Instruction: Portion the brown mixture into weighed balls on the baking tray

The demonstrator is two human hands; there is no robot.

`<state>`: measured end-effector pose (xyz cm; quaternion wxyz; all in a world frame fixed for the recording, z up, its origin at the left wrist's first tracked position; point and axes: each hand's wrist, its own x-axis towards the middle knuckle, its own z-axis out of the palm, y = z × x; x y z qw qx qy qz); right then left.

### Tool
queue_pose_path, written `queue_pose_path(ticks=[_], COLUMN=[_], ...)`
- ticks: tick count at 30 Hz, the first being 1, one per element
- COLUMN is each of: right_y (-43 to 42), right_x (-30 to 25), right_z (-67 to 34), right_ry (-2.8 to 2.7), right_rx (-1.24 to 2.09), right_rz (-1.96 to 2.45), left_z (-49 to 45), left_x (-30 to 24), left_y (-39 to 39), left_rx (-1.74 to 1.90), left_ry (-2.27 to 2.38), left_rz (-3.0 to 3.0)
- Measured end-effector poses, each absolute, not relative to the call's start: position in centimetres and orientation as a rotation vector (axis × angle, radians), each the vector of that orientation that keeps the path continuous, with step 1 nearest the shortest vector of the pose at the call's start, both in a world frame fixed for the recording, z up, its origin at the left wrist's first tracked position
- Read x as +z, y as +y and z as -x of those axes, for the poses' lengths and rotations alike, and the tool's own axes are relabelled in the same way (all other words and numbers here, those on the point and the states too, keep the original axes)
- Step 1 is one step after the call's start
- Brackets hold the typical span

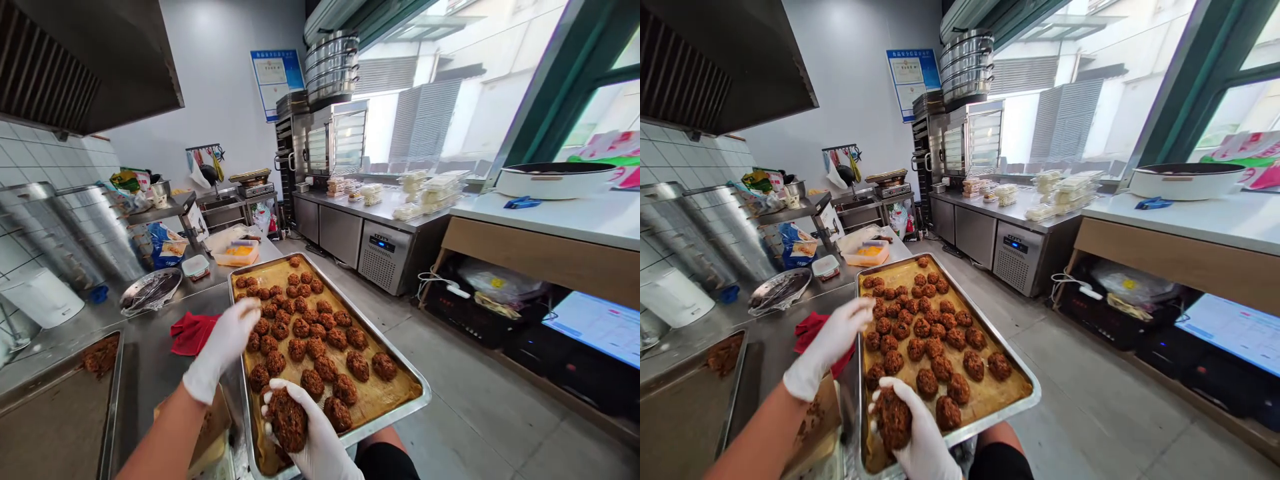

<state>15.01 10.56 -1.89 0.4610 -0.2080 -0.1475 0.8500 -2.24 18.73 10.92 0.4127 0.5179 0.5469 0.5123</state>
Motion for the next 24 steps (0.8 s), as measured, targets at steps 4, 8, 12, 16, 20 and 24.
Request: queue_pose_path(ticks=[4,8,12,16,20,24], right_y=[10.8,11.0,10.3,8.0,5.7,4.8], right_x=[-1.3,-1.1,-0.8,0.6,1.5,0.3], right_z=[-15.3,-15.3,-14.9,-14.6,-13.3,-11.7], right_ry=[-0.237,-0.224,-0.290,-0.420,-0.456,-0.454], right_rx=[2.174,2.201,2.148,2.127,2.175,2.094], right_rz=[0.406,0.388,0.429,0.633,0.707,0.799], left_z=[4.4,8.3,10.7,10.2,6.6,2.0], left_x=[2.3,-5.9,-8.7,-5.6,-1.2,0.4], left_y=[10.5,4.4,1.2,-0.6,-1.2,0.2], left_rx=[1.044,0.654,0.804,0.845,1.110,1.324], left_ry=[2.042,2.330,2.366,2.387,2.198,1.826], left_rz=[-1.759,-2.115,-2.395,-2.308,-2.263,-2.321])
